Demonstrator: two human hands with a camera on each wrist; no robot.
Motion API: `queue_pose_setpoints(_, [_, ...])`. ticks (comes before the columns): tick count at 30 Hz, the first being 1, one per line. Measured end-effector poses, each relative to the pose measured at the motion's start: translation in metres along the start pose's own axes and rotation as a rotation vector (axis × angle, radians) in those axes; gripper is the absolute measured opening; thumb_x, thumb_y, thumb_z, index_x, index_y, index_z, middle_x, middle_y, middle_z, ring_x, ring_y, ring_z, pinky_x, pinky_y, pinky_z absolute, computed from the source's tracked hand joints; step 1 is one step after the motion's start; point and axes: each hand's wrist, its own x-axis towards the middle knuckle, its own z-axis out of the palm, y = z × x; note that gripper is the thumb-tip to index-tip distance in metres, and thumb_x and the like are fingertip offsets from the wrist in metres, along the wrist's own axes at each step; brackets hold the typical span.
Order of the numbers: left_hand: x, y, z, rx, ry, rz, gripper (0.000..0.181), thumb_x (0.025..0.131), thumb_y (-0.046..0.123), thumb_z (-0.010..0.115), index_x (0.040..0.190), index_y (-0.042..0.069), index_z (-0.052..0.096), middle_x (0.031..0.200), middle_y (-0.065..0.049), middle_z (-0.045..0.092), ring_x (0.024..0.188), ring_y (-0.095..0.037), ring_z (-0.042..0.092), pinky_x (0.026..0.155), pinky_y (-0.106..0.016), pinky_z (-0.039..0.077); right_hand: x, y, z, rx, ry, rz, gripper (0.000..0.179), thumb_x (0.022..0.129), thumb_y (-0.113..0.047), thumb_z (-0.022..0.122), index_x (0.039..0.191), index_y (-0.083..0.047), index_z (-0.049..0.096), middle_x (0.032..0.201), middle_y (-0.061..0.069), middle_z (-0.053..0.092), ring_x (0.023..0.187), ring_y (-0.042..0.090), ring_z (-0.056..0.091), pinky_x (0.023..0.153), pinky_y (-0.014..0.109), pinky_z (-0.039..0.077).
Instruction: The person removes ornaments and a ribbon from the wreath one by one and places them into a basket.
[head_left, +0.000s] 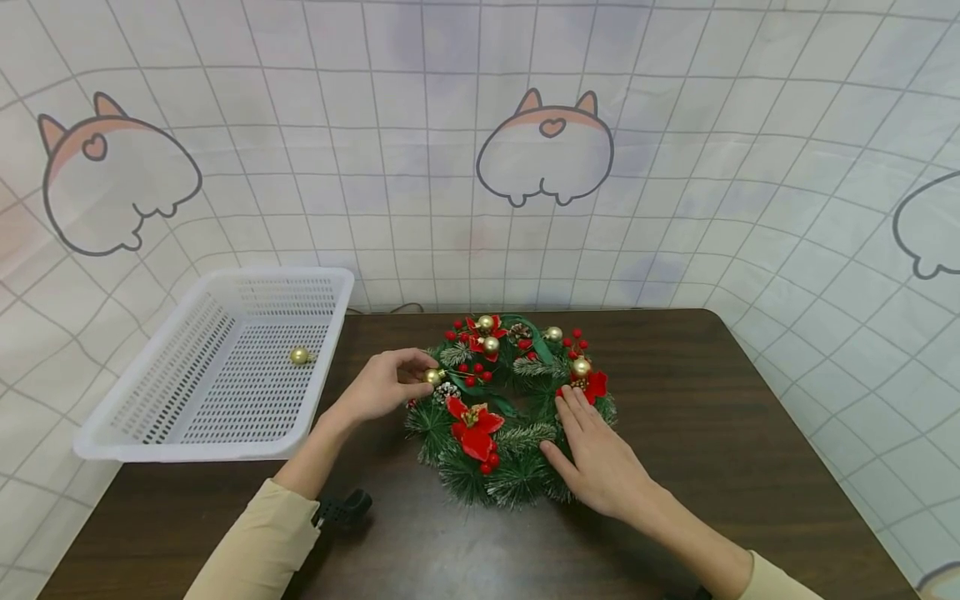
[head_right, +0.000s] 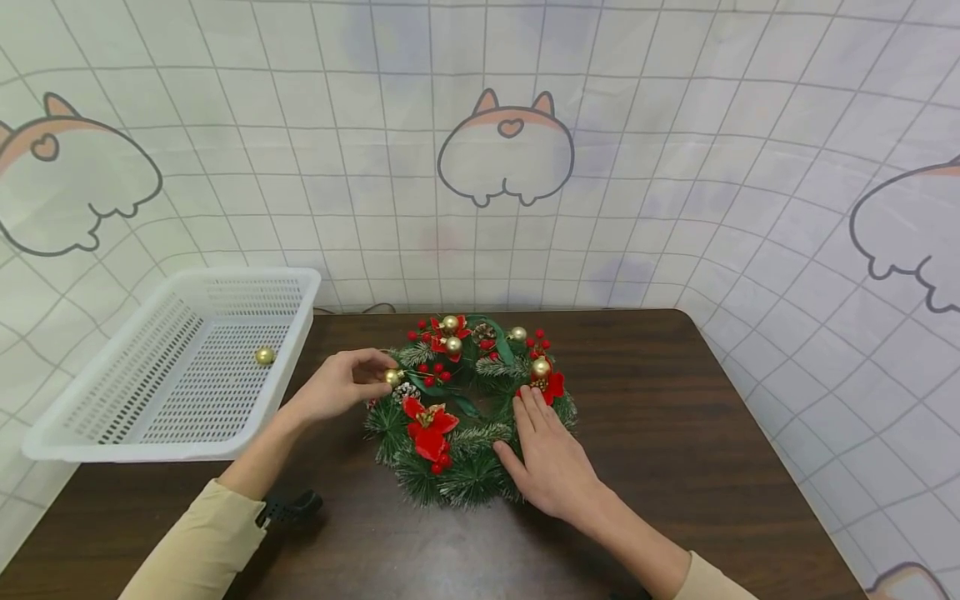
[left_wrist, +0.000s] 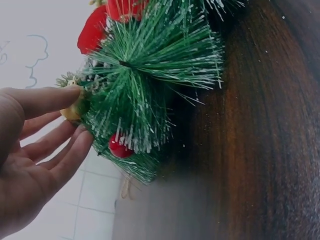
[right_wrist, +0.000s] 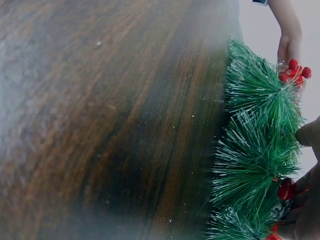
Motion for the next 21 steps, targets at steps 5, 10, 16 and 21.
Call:
queue_pose_setpoints(5, [-0.002, 0.007, 0.0, -0.006, 0.037, 0.012, 0.031, 0.093, 0.009, 0.078, 0.123, 0.008, 0.07, 0.116, -0.005, 0.068, 0.103, -0.022, 0.068, 0.087, -0.041, 0.057, 0.0, 0.001, 0.001, -0.001, 0.001, -0.001, 0.075, 0.107, -0.044, 0.052, 0.154, 0.011, 0.032, 0.164, 0.026, 0.024, 0.153, 0.04, 0.018, 0.119, 0.055, 0.025])
queue_pose_setpoints(10, [-0.004, 0.016, 0.003, -0.011, 0.067, 0.027, 0.03, 0.092, 0.004, 0.078, 0.121, 0.007, 0.071, 0.116, -0.005, 0.067, 0.101, -0.022, 0.069, 0.085, -0.038, 0.058, 0.0, 0.002, 0.002, -0.008, -0.002, 0.002, 0.075, 0.107, -0.045, 0.052, 0.155, 0.01, 0.033, 0.164, 0.026, 0.024, 0.153, 0.039, 0.018, 0.119, 0.055, 0.025])
queue_pose_setpoints(16, [-0.004, 0.025, 0.007, -0.027, 0.077, 0.084, 0.031, 0.091, -0.001, 0.077, 0.121, 0.003, 0.071, 0.117, -0.008, 0.066, 0.103, -0.027, 0.068, 0.086, -0.041, 0.059, 0.0, 0.002, 0.002, -0.003, 0.002, -0.004, 0.075, 0.107, -0.044, 0.053, 0.154, 0.011, 0.033, 0.164, 0.027, 0.024, 0.152, 0.04, 0.019, 0.119, 0.055, 0.026])
queue_pose_setpoints(21, [-0.002, 0.03, 0.012, -0.003, 0.067, 0.114, 0.032, 0.09, -0.001, 0.077, 0.122, 0.002, 0.07, 0.117, -0.007, 0.066, 0.106, -0.028, 0.067, 0.088, -0.041, 0.059, 0.0, 0.001, 0.002, -0.003, 0.007, -0.004, 0.075, 0.107, -0.044, 0.052, 0.154, 0.011, 0.033, 0.163, 0.027, 0.025, 0.152, 0.04, 0.019, 0.119, 0.055, 0.025])
